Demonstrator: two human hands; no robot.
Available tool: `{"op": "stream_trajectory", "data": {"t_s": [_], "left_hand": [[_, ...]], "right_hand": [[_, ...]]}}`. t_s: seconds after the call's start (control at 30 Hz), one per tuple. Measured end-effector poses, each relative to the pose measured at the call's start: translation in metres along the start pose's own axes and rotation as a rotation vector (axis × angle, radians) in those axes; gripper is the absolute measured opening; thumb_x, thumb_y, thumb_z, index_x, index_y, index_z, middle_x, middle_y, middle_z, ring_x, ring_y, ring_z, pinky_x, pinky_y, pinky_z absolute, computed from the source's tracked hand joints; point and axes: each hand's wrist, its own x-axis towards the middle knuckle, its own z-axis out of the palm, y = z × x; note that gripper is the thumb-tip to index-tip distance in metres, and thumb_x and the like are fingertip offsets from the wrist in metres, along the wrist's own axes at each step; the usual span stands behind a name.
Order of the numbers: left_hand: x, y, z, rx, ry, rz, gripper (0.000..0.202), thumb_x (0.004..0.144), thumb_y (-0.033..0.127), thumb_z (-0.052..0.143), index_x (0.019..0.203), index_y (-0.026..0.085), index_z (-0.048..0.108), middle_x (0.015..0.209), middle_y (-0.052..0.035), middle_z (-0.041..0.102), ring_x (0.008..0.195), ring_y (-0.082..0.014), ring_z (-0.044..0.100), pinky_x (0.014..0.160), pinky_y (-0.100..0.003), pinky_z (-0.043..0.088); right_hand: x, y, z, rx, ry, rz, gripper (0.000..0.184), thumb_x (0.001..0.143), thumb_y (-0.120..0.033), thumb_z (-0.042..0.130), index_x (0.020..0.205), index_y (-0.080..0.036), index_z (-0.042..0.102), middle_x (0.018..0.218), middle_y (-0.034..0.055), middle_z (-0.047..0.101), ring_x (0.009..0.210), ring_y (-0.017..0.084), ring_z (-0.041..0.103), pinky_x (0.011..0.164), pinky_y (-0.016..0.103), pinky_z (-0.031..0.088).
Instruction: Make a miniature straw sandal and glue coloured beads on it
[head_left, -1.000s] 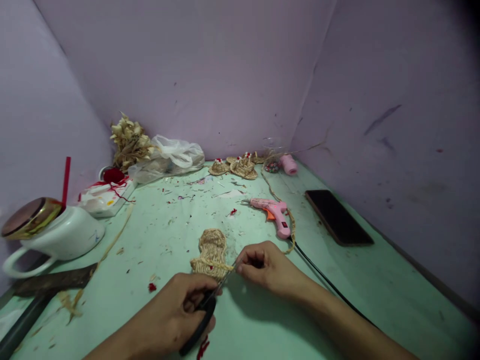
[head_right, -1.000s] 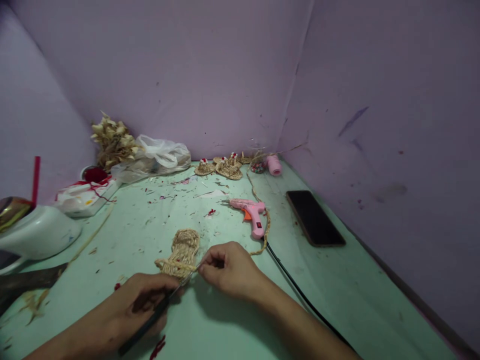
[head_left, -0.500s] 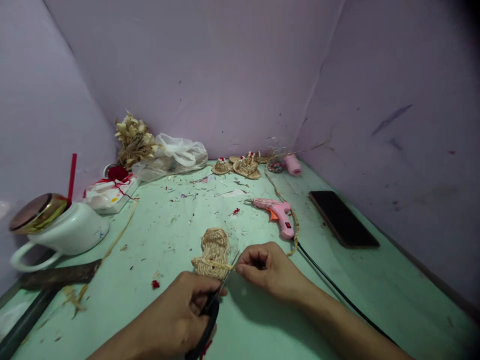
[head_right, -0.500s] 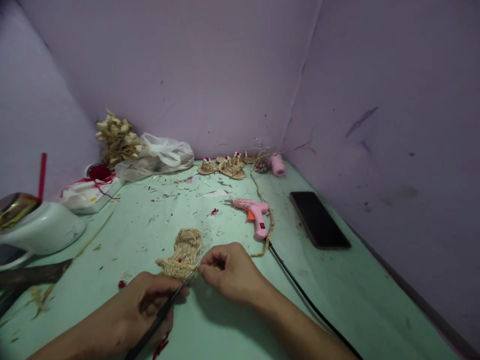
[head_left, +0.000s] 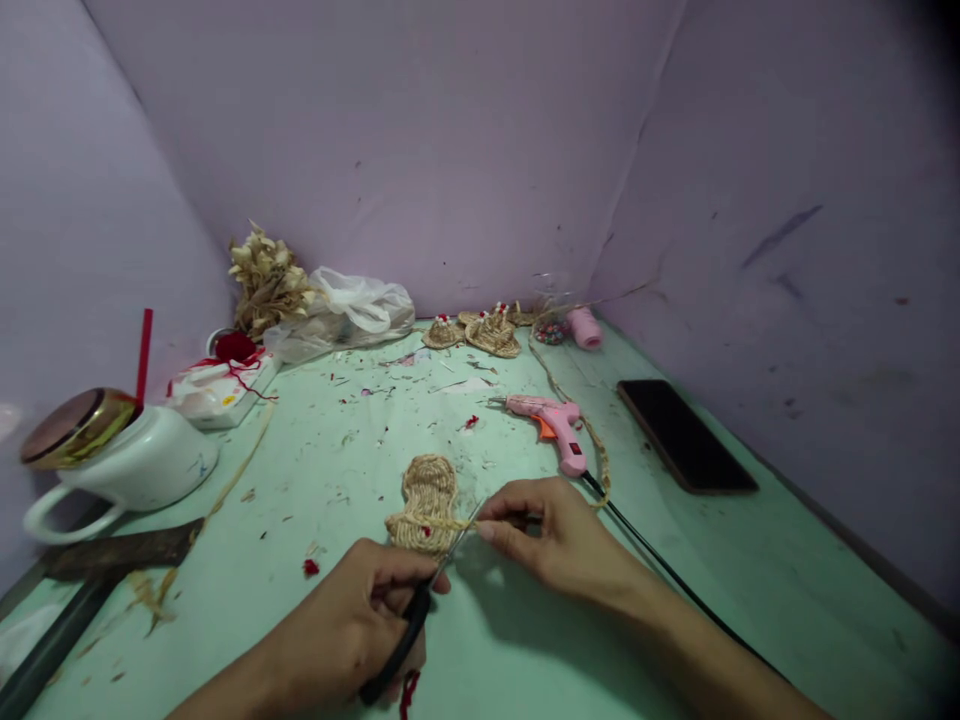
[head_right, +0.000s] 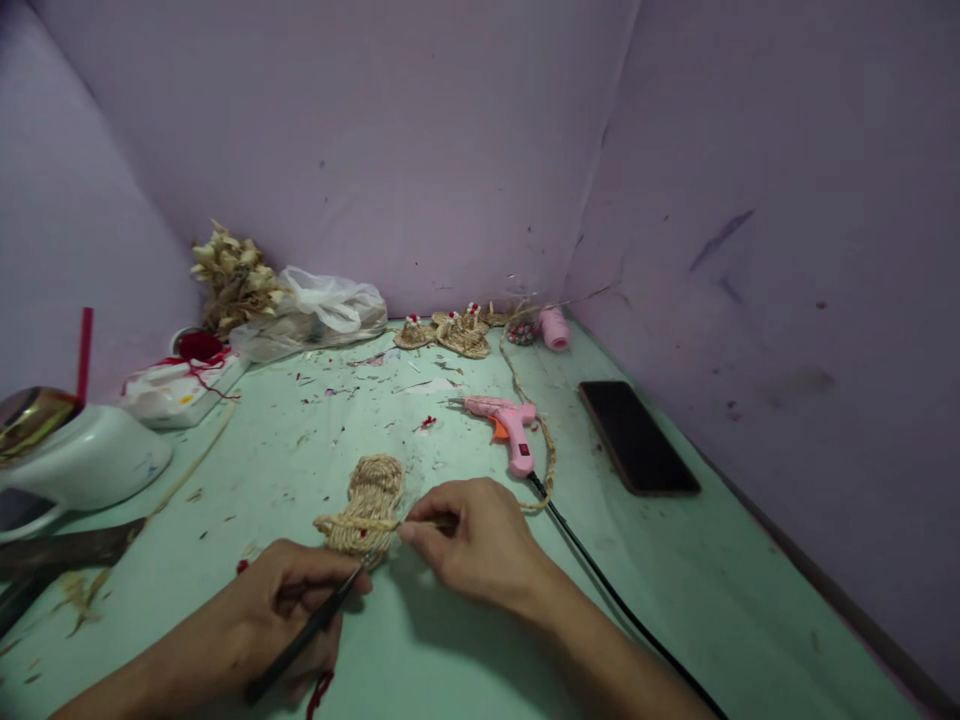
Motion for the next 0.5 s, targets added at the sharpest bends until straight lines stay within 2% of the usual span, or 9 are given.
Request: {"op": "stream_trajectory", "data": {"t_s": [0.07,0.13,0.23,0.37,0.5], "left_hand": [[0.002,-0.006,0.000,-0.005,0.013,-0.033,0.032,0.055,0.017,0.059,0.086,0.014,0.055,0.047,0.0052,0.052,0.035,-0.0059,0.038,0.038,-0.019,0.032],[0.003,-0.010,0.002,0.006,0.024,-0.037,0.033,0.056,0.017,0.059,0.088,0.015,0.054,0.049,0.0045,0.053,0.038,-0.0073,0.042,0.041,-0.022,0.036],[0.002,-0.007,0.007,0.036,0.051,-0.026,0.020,0.057,0.020,0.057,0.076,0.014,0.055,0.053,0.0030,0.051,0.045,-0.0085,0.045,0.045,-0.023,0.039],[0.001,0.004,0.012,0.072,0.092,-0.009,0.017,0.053,0.024,0.057,0.066,0.014,0.053,0.060,0.0002,0.051,0.051,-0.0103,0.047,0.044,-0.023,0.038],[0.001,0.003,0.015,0.045,0.119,-0.048,0.030,0.050,0.022,0.055,0.079,0.014,0.057,0.062,0.0006,0.053,0.049,-0.0103,0.047,0.042,-0.023,0.039]], "right_hand": [[-0.001,0.000,0.001,0.005,0.013,-0.013,0.016,0.072,-0.027,0.055,0.071,-0.016,0.067,0.064,0.0020,0.061,0.058,0.013,0.048,0.055,0.025,0.036],[0.000,-0.001,0.003,0.114,-0.019,0.047,0.015,0.070,-0.027,0.055,0.066,-0.015,0.063,0.055,-0.0008,0.053,0.051,0.010,0.042,0.049,0.023,0.032],[0.000,-0.004,0.006,0.300,-0.096,0.173,0.015,0.065,-0.029,0.058,0.060,-0.015,0.057,0.048,-0.0055,0.041,0.043,0.007,0.032,0.042,0.021,0.023],[0.002,-0.010,0.005,0.398,-0.110,0.233,0.016,0.059,-0.029,0.061,0.055,-0.015,0.055,0.046,-0.0060,0.041,0.042,0.005,0.030,0.041,0.021,0.021],[0.002,-0.011,0.004,0.459,-0.099,0.260,0.014,0.055,-0.026,0.062,0.054,-0.014,0.055,0.046,-0.0060,0.043,0.042,0.005,0.032,0.042,0.020,0.022]]}}
